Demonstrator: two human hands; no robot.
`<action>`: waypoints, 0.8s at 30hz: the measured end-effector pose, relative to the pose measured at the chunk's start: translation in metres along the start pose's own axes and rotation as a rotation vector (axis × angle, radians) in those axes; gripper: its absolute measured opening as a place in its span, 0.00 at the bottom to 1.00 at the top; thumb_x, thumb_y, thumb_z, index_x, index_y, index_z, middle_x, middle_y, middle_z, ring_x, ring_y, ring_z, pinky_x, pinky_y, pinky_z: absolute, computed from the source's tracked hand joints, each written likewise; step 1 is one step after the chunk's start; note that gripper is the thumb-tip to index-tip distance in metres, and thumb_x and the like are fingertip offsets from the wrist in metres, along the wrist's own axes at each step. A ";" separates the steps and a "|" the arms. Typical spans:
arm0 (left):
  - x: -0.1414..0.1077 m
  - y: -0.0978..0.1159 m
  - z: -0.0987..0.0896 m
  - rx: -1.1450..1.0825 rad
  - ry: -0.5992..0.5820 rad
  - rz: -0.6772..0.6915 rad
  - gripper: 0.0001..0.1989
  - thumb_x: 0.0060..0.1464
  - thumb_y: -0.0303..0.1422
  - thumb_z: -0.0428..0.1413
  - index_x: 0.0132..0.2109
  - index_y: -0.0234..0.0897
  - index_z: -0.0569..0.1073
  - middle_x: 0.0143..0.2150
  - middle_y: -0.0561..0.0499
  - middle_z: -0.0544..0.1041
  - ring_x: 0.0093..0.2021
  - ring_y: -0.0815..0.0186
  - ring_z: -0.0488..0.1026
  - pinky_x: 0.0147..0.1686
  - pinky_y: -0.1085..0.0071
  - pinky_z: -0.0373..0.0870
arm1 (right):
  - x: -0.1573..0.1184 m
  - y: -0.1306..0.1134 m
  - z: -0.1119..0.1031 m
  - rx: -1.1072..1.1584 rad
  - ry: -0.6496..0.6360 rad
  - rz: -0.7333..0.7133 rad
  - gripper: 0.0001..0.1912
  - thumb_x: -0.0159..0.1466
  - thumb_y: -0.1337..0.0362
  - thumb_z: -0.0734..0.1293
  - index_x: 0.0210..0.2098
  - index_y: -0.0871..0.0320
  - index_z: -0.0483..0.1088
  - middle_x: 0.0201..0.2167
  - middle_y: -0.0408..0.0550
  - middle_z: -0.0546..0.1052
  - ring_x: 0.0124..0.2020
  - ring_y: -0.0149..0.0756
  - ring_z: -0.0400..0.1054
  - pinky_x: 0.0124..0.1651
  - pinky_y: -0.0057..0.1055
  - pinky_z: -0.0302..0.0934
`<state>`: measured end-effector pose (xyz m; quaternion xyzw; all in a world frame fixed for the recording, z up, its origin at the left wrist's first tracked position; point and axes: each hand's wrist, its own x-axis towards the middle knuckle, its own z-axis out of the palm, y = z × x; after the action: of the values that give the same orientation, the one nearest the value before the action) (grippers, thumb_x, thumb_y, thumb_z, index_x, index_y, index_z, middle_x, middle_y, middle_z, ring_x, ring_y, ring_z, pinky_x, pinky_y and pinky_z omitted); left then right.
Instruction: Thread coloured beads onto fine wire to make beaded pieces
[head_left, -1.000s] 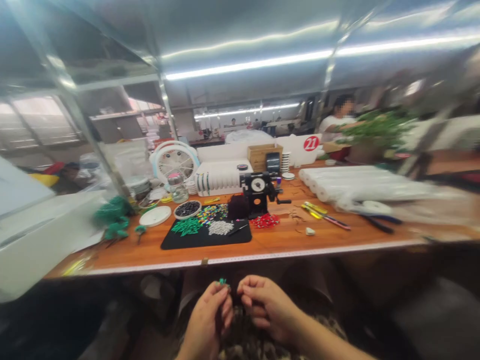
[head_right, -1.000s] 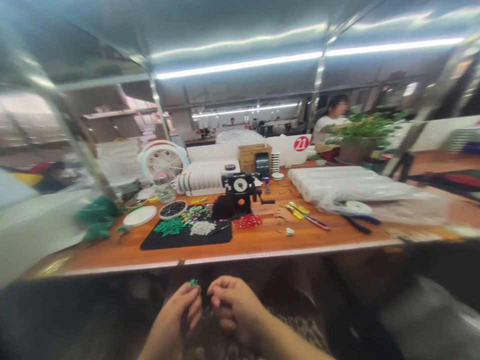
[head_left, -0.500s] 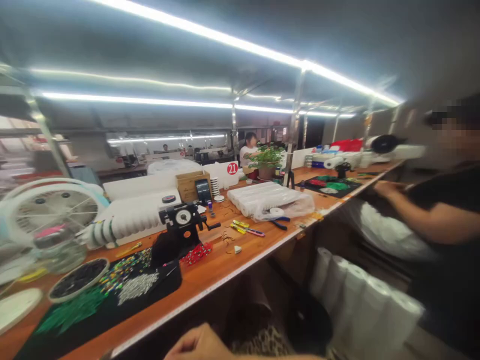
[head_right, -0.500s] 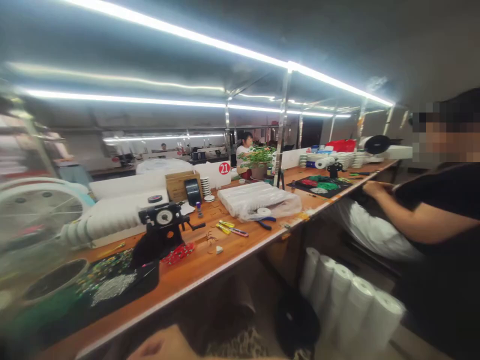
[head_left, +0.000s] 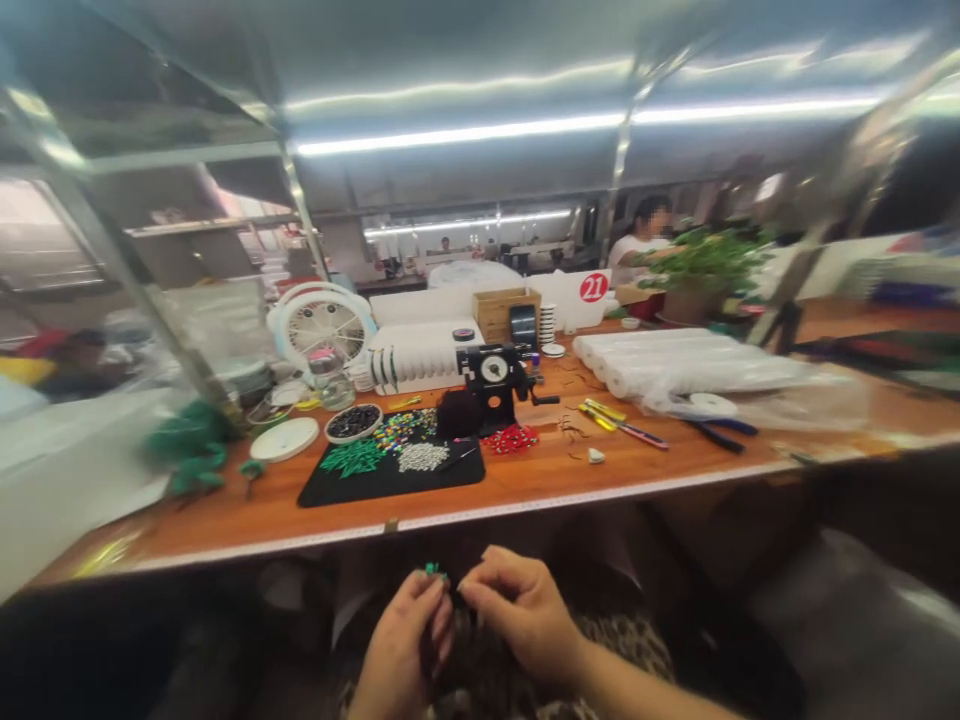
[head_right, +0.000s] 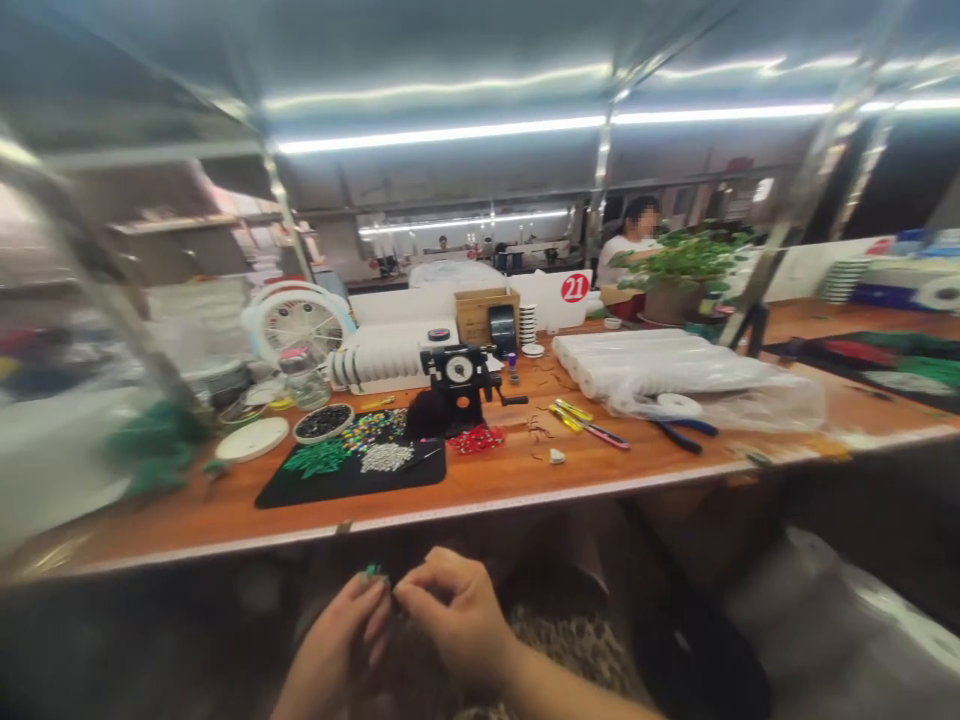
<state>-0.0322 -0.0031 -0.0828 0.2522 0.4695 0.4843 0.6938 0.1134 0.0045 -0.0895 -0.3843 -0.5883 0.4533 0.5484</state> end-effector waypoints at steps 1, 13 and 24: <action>-0.002 0.000 0.002 0.004 -0.005 0.028 0.20 0.38 0.38 0.67 0.29 0.38 0.62 0.18 0.62 0.60 0.17 0.77 0.56 0.17 0.80 0.51 | -0.001 0.001 0.000 -0.035 0.011 -0.043 0.11 0.58 0.61 0.67 0.23 0.60 0.75 0.20 0.42 0.67 0.24 0.29 0.60 0.30 0.27 0.55; -0.013 0.001 0.009 0.080 -0.095 0.155 0.21 0.43 0.44 0.63 0.29 0.37 0.60 0.17 0.63 0.58 0.17 0.79 0.54 0.18 0.80 0.50 | -0.003 -0.008 -0.003 -0.153 0.139 -0.169 0.10 0.60 0.60 0.66 0.27 0.57 0.76 0.22 0.45 0.75 0.28 0.35 0.66 0.34 0.30 0.63; -0.014 -0.001 0.009 0.088 -0.118 0.183 0.21 0.44 0.44 0.62 0.28 0.37 0.60 0.16 0.63 0.58 0.16 0.79 0.53 0.17 0.80 0.50 | 0.001 -0.002 0.001 -0.150 0.133 -0.177 0.10 0.61 0.60 0.66 0.28 0.57 0.76 0.23 0.45 0.73 0.27 0.33 0.64 0.30 0.28 0.62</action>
<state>-0.0254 -0.0155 -0.0740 0.3525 0.4236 0.5088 0.6613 0.1124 0.0042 -0.0869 -0.3998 -0.6146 0.3314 0.5939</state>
